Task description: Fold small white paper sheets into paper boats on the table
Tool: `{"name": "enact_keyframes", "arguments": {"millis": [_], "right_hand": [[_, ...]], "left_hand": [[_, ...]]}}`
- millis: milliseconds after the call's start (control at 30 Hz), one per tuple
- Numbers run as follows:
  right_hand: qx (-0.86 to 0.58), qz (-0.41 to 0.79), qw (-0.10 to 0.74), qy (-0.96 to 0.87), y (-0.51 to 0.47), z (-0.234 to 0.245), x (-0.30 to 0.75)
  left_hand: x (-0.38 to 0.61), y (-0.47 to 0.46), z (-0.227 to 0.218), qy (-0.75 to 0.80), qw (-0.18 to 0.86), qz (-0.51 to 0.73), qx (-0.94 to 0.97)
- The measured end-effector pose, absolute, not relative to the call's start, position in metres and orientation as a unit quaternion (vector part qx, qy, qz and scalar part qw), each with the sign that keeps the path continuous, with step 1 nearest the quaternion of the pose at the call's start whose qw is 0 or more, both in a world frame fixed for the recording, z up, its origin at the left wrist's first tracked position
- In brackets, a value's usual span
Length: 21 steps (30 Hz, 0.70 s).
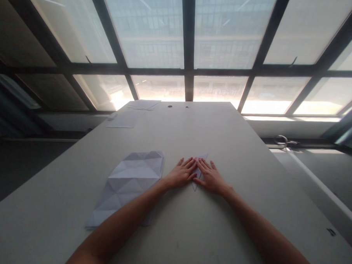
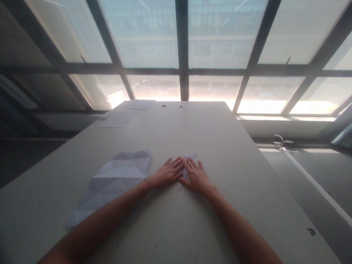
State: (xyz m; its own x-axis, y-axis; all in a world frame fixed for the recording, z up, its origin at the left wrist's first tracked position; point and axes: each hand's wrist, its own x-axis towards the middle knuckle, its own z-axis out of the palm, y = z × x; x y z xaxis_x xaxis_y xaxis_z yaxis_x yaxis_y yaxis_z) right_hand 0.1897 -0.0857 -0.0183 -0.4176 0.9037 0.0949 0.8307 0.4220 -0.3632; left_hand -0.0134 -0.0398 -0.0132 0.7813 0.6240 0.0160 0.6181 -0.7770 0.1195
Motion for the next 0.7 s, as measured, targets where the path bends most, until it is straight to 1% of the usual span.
{"name": "enact_keyframes", "arguments": {"millis": [300, 500, 700], "right_hand": [[-0.546, 0.122, 0.166, -0.812, -0.0783, -0.0250, 0.1947], [-0.581, 0.105, 0.150, -0.793, -0.0785, -0.0235, 0.1931], [-0.554, 0.107, 0.131, -0.815, -0.0773, -0.0228, 0.1986]], "left_hand": [[-0.0145, -0.0383, -0.0142, 0.328, 0.061, 0.028, 0.942], [-0.0159, -0.0380, -0.0139, 0.313, 0.056, 0.009, 0.948], [-0.0164, -0.0385, -0.0102, 0.301, 0.069, 0.004, 0.951]]}}
